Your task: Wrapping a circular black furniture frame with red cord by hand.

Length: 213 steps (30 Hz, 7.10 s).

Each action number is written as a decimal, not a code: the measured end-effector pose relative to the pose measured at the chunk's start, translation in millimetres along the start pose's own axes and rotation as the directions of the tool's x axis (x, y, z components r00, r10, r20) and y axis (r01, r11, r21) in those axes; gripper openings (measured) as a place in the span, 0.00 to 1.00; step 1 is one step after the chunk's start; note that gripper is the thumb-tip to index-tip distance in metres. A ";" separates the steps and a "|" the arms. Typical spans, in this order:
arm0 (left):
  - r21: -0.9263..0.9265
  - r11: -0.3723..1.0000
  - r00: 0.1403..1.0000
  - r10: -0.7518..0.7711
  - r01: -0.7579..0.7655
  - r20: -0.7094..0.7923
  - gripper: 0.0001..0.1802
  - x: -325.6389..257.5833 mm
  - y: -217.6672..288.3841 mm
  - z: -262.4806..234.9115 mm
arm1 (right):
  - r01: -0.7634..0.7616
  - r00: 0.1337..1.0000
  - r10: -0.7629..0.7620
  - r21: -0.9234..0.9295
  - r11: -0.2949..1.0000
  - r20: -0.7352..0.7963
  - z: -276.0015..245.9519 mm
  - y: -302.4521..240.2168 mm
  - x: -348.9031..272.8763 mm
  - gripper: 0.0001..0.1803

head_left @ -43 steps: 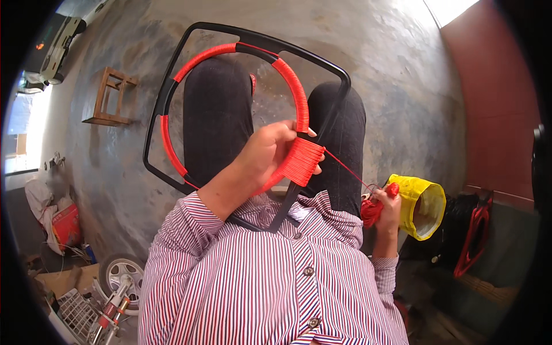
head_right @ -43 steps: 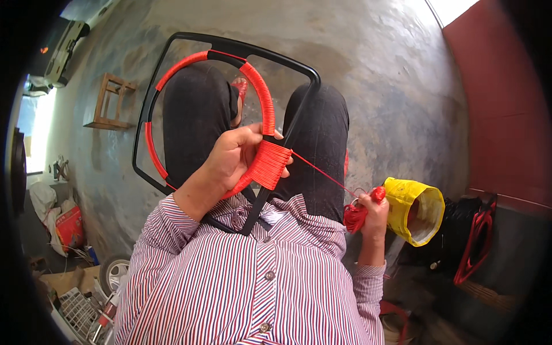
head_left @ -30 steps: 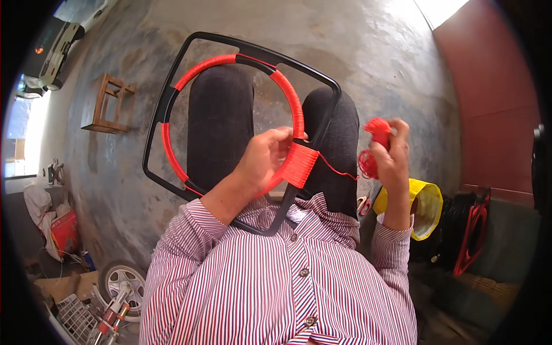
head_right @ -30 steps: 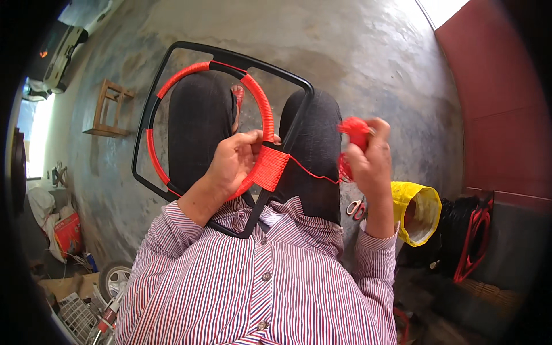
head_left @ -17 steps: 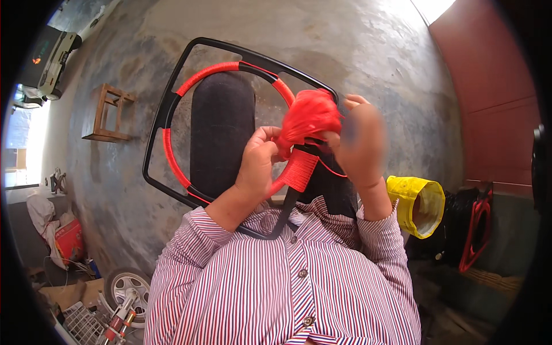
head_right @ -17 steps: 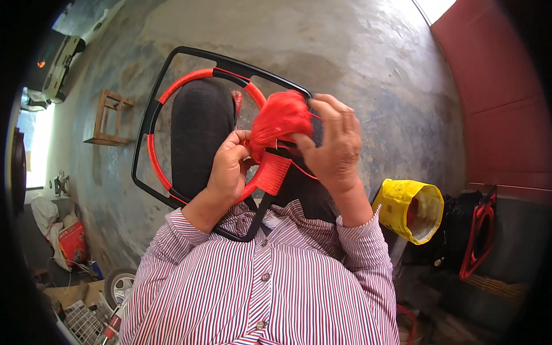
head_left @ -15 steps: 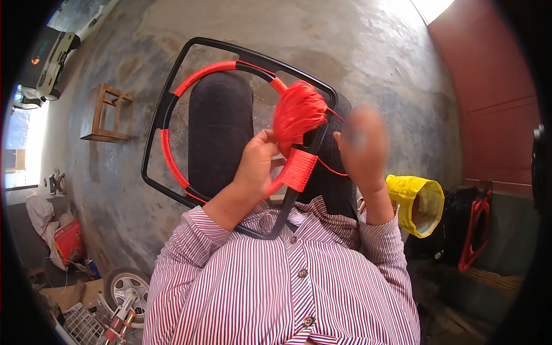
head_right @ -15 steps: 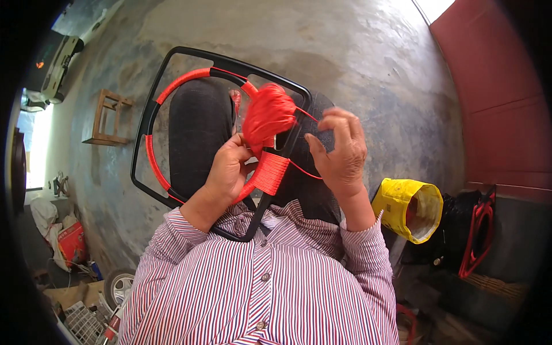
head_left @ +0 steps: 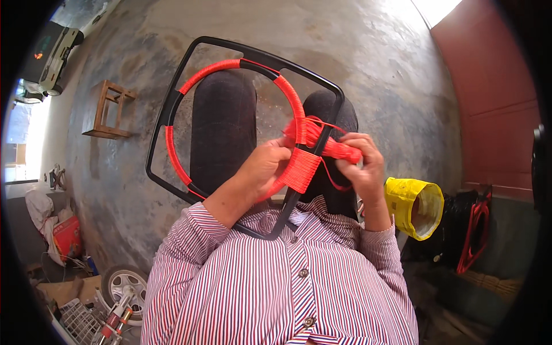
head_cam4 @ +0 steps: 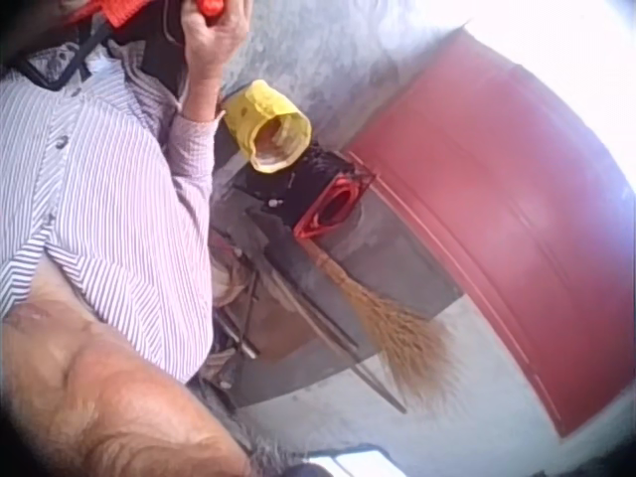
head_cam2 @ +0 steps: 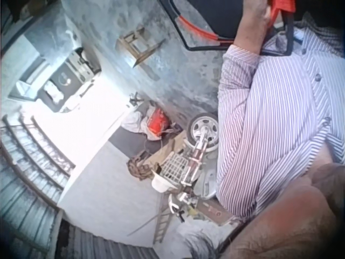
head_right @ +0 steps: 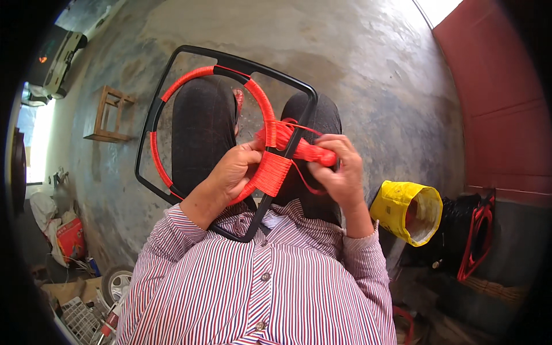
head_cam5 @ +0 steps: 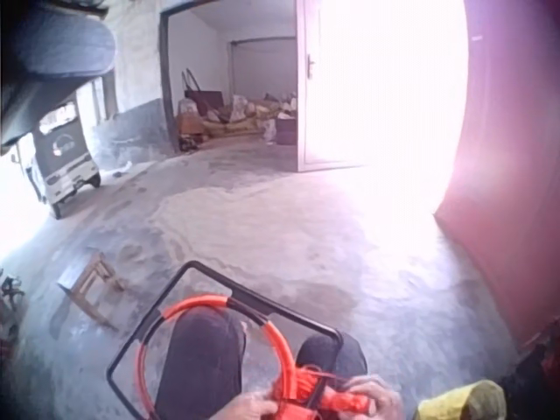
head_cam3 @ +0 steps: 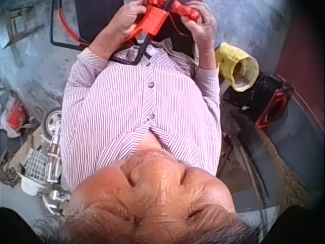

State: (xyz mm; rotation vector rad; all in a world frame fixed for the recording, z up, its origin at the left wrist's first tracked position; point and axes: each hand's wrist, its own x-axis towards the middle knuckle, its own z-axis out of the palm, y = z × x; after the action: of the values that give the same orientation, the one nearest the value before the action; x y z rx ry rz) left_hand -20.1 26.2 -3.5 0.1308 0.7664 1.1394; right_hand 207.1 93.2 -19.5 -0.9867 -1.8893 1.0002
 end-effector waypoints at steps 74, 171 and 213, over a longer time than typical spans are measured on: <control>0.390 0.859 0.905 0.406 -0.331 -0.124 0.13 -8.9 -9.1 4.8 | 0.012 0.992 -0.018 -0.046 0.999 -0.128 17.7 -38.6 8.5 0.18; 0.313 0.871 0.915 0.403 -0.380 -0.011 0.17 -5.6 -10.2 2.7 | 0.306 0.845 0.284 0.845 0.438 -0.453 -118.6 13.0 -28.3 0.10; 0.027 0.996 0.987 0.076 -0.080 0.140 0.14 -1.3 -0.4 0.0 | -0.535 0.839 0.514 0.434 0.725 0.176 -13.0 2.1 -42.1 0.06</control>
State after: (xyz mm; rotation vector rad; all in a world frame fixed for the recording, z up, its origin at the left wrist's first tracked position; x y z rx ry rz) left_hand -20.0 25.0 -3.1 0.2666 0.6604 1.1794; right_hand 236.2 60.9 -27.3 -1.2291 -1.2934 1.7299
